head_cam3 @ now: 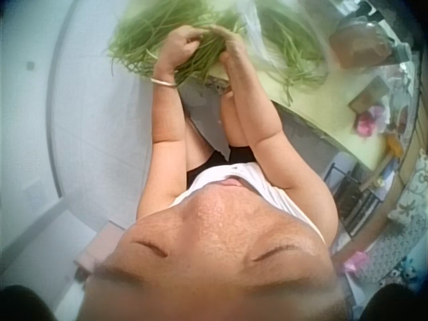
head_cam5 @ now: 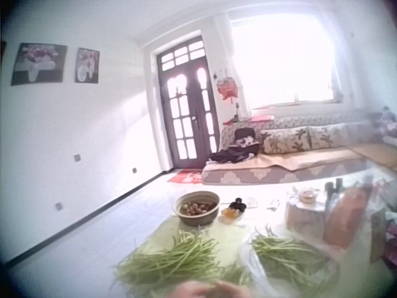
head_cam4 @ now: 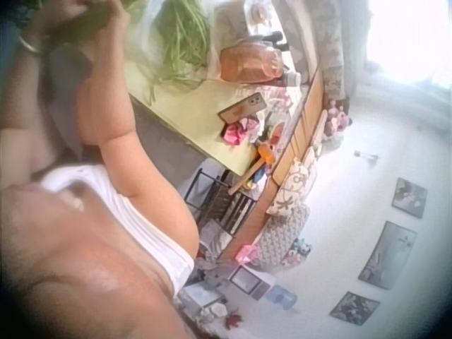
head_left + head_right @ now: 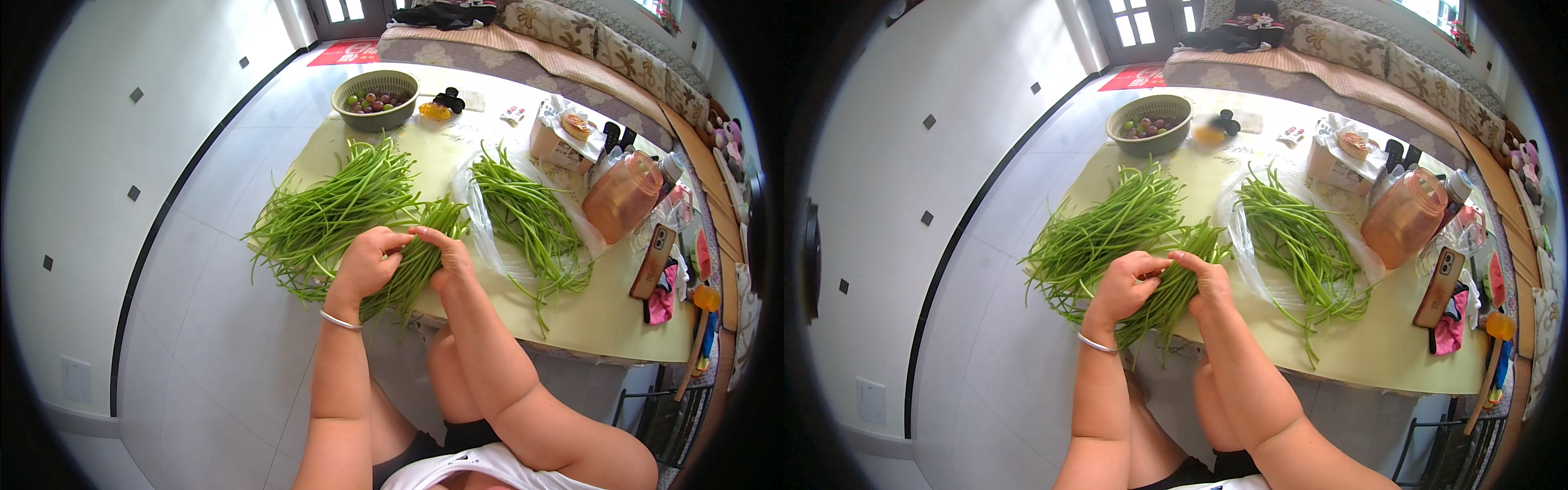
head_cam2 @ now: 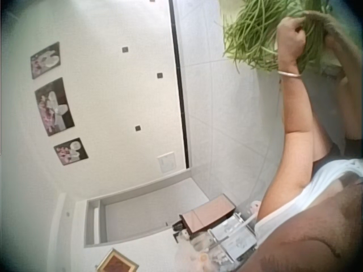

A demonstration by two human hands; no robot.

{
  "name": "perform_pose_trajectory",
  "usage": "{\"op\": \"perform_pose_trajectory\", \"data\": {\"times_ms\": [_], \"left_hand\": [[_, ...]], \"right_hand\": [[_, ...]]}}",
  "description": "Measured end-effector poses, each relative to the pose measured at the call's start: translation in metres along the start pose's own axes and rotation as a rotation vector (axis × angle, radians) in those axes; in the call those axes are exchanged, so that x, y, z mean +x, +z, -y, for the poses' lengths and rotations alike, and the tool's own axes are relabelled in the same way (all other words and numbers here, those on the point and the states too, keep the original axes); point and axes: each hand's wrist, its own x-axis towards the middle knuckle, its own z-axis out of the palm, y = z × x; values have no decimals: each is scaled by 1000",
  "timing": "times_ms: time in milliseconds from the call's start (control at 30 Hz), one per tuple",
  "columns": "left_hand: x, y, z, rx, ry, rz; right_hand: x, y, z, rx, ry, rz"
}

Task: The person sits at a table and snaps the ends off long green vegetables by hand. They hold a bunch of the vegetables in their left hand and use their right hand to break off the tips, placing the trimmed pieces on the table.

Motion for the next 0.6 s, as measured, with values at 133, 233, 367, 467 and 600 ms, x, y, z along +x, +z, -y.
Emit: {"op": "perform_pose_trajectory", "data": {"times_ms": [133,233,367,467,600], "left_hand": [[1,4,1,-147,-110,-37],[4,3,4,-208,-142,-55],[4,-3,4,-223,-176,-38],[4,-8,-2,-131,-196,-5],[4,-12,-7,33,-155,34]], "right_hand": [[-3,6,-2,2,-85,-77],[1,4,-5,34,-58,-122],[-3,5,-3,63,-29,-105],[-1,1,0,103,2,-86],[-7,7,7,147,91,0]]}}
